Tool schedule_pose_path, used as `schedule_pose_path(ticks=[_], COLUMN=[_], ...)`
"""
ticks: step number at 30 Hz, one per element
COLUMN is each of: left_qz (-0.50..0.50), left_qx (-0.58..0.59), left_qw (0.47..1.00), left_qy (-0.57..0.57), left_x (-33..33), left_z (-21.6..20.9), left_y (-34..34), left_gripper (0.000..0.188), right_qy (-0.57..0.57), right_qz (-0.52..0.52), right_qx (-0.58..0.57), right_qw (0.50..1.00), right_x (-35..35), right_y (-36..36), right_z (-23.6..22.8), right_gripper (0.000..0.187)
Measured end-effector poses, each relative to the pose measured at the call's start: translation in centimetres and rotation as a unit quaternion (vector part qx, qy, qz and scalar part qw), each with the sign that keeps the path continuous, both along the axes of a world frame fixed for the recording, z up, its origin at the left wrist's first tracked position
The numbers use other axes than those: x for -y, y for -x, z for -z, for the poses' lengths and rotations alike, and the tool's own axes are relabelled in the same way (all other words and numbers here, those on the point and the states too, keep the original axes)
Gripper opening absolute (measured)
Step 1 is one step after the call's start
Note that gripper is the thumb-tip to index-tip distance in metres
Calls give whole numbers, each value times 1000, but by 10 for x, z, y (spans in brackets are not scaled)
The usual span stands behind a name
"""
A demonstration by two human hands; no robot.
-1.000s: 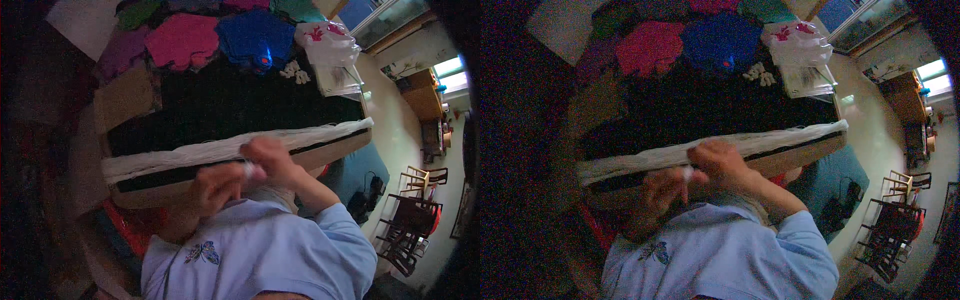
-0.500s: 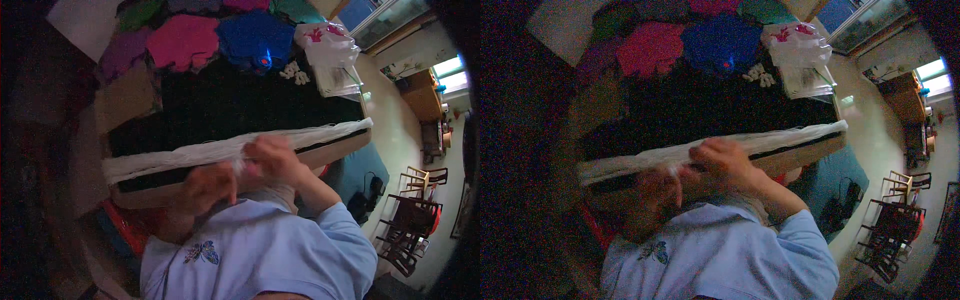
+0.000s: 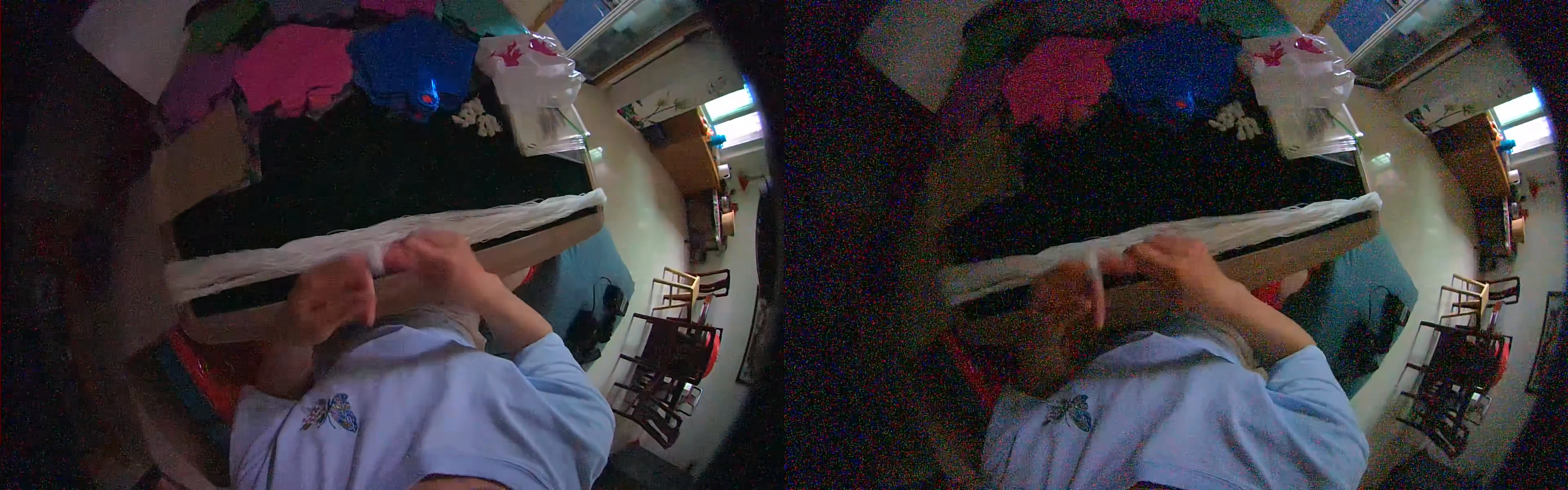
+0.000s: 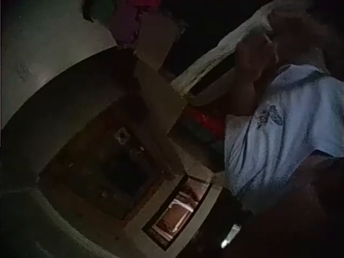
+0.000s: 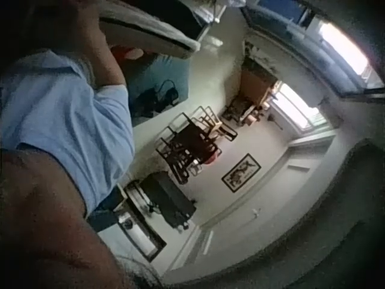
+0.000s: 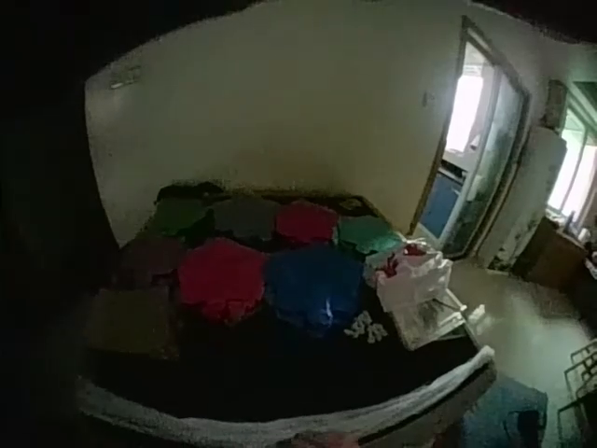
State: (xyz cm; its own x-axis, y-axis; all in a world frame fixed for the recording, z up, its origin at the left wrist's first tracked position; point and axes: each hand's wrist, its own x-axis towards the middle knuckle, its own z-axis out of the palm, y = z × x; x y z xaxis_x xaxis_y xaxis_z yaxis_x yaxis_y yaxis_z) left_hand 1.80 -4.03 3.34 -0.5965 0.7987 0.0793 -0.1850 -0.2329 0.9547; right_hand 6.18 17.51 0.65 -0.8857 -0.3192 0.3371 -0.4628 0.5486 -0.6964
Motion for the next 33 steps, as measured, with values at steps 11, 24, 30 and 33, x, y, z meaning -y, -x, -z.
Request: schedule_pose_path(ticks=[11, 24, 30, 33], left_qz=[-150, -170, -83, 53], left_qx=[-206, -237, -36, -260], left_qw=[950, 947, 996, 943], left_qy=[183, 136, 2, 200], left_x=[-8, -15, -16, -5], left_z=[16, -4, -8, 1], left_y=[-4, 1, -1, 9], left_gripper=[24, 27, 32, 34], right_qy=[16, 48, -31, 224], right_qz=[-69, -20, -27, -24], right_qx=[-81, -31, 62, 75], right_qw=[994, 998, 997, 971], right_x=[9, -3, -10, 2], right_y=[-6, -9, -10, -7], right_z=[-13, 3, -1, 5], right_gripper=[17, 26, 45, 12])
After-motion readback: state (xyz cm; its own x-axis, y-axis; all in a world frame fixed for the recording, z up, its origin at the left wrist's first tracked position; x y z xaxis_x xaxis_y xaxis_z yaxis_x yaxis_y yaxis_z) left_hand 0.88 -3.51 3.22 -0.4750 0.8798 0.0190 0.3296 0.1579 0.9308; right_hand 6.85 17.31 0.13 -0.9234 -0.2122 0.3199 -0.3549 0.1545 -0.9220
